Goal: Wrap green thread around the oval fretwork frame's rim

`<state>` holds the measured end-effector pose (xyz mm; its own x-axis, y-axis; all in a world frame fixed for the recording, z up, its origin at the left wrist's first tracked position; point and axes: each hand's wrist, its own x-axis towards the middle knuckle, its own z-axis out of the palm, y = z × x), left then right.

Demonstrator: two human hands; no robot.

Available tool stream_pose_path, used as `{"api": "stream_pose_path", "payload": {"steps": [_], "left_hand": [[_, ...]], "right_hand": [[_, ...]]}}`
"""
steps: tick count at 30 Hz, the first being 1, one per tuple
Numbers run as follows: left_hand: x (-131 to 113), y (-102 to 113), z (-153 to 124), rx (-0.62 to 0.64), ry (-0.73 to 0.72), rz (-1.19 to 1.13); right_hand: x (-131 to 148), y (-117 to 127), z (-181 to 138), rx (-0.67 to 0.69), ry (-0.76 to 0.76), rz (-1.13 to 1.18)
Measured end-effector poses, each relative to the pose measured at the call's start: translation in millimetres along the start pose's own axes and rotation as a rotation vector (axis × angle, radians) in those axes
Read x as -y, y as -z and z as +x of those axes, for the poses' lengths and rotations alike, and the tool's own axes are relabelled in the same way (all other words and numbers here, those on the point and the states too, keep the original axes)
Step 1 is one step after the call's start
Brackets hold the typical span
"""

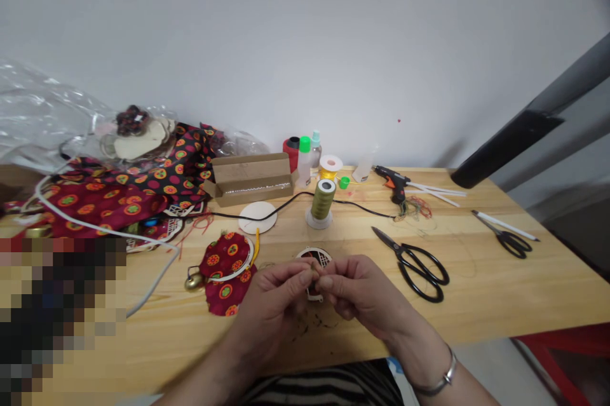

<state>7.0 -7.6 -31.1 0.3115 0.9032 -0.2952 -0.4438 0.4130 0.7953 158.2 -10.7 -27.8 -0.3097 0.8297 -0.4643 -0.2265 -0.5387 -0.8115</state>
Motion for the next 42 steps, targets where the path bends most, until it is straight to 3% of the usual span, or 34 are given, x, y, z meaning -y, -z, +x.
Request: {"api": "stream_pose_path", "payload": {"steps": [10, 31, 39, 42], "left_hand": [[5, 4, 3, -0.103, -0.011, -0.052], [2, 1, 5, -0.150, -0.034, -0.032], [0, -1, 5, -0.160, -0.013, -0.027], [-2, -3, 4, -0.146, -0.019, 0.013]], "right_hand": [[-1, -8, 0, -0.193, 0.178, -0.023], [-3, -2, -2, -0.233, 0.299, -0.196], [4, 2, -7, -0.326, 0.373, -0.143], [6, -3, -8, -0.304, 0.385, -0.138]]}}
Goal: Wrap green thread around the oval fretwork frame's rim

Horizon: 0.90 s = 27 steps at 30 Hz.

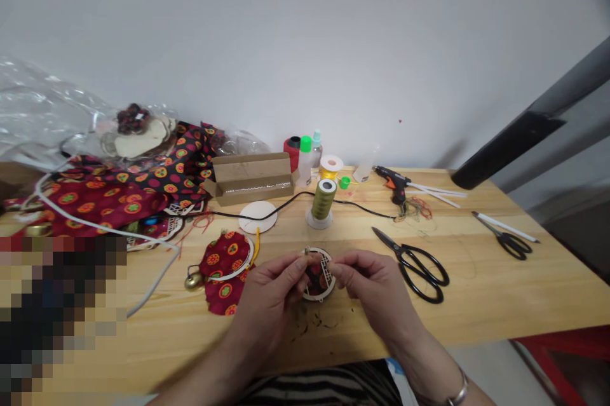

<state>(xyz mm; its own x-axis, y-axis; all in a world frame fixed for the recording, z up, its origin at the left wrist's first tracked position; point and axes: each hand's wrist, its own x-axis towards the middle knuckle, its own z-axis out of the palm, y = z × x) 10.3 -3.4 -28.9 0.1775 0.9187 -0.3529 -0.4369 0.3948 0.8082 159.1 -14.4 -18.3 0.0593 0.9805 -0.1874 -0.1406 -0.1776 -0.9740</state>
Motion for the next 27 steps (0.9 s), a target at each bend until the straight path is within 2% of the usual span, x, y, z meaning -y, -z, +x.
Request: {"api": "stream_pose_path", "payload": {"steps": [8, 17, 27], "left_hand": [[5, 4, -1, 0.012, -0.055, 0.137], [-2, 4, -3, -0.079, -0.176, 0.388], [2, 4, -5, -0.013, -0.293, 0.526]], "right_hand": [[0, -10, -1, 0.092, -0.026, -0.123], [2, -15, -1, 0.068, -0.052, -0.079], [1, -14, 1, 0.064, -0.136, -0.071]]}}
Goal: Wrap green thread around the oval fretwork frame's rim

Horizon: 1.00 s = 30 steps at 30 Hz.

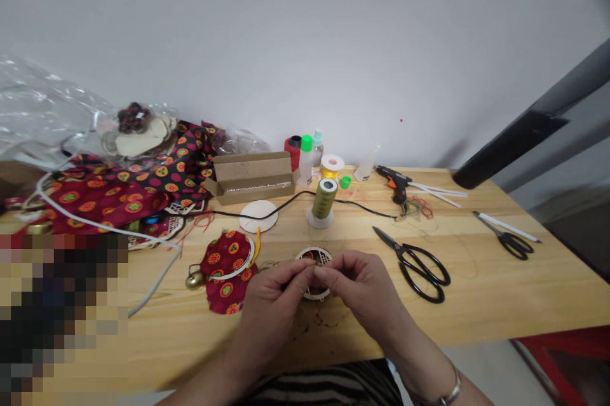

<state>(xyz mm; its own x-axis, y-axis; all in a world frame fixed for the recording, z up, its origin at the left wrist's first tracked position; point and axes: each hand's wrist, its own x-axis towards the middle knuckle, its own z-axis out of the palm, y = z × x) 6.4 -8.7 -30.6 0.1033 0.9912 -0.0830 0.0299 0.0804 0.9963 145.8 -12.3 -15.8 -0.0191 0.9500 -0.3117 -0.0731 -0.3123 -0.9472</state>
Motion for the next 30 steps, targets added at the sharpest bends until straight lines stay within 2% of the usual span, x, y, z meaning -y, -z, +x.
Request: {"api": "stream_pose_path", "payload": {"steps": [9, 16, 22, 30], "left_hand": [[0, -1, -1, -0.028, -0.033, -0.028], [2, 0, -2, 0.030, -0.036, 0.016], [1, 2, -2, 0.110, -0.003, 0.057], [1, 4, -1, 0.184, 0.048, 0.057]], "right_hand": [[-5, 3, 4, 0.014, -0.046, 0.060], [-5, 3, 4, 0.058, -0.014, 0.212], [-6, 5, 5, 0.140, -0.048, 0.339], [-10, 14, 7, 0.236, -0.123, 0.312]]}}
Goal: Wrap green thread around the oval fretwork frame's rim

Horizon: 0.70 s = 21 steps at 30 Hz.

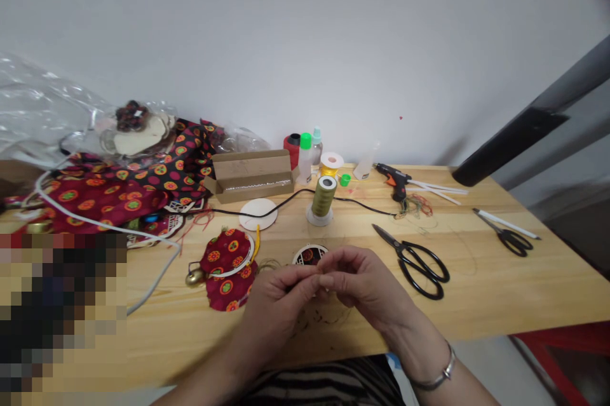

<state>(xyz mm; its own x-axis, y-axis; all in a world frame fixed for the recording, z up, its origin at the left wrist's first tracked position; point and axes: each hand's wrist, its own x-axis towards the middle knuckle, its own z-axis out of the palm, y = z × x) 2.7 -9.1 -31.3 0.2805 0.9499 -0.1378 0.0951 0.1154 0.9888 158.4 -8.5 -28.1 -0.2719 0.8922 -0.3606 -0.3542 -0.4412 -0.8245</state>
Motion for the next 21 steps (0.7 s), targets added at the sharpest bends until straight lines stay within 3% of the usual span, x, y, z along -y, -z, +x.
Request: {"api": "stream_pose_path", "payload": {"steps": [10, 17, 21], "left_hand": [[2, 0, -2, 0.024, 0.034, -0.070], [2, 0, -3, 0.054, 0.012, -0.257], [0, -1, -2, 0.019, 0.029, -0.222]], "right_hand": [[0, 0, -2, -0.045, -0.005, -0.045], [0, -3, -2, -0.095, 0.089, -0.045], [2, -9, -3, -0.122, 0.139, 0.006]]}}
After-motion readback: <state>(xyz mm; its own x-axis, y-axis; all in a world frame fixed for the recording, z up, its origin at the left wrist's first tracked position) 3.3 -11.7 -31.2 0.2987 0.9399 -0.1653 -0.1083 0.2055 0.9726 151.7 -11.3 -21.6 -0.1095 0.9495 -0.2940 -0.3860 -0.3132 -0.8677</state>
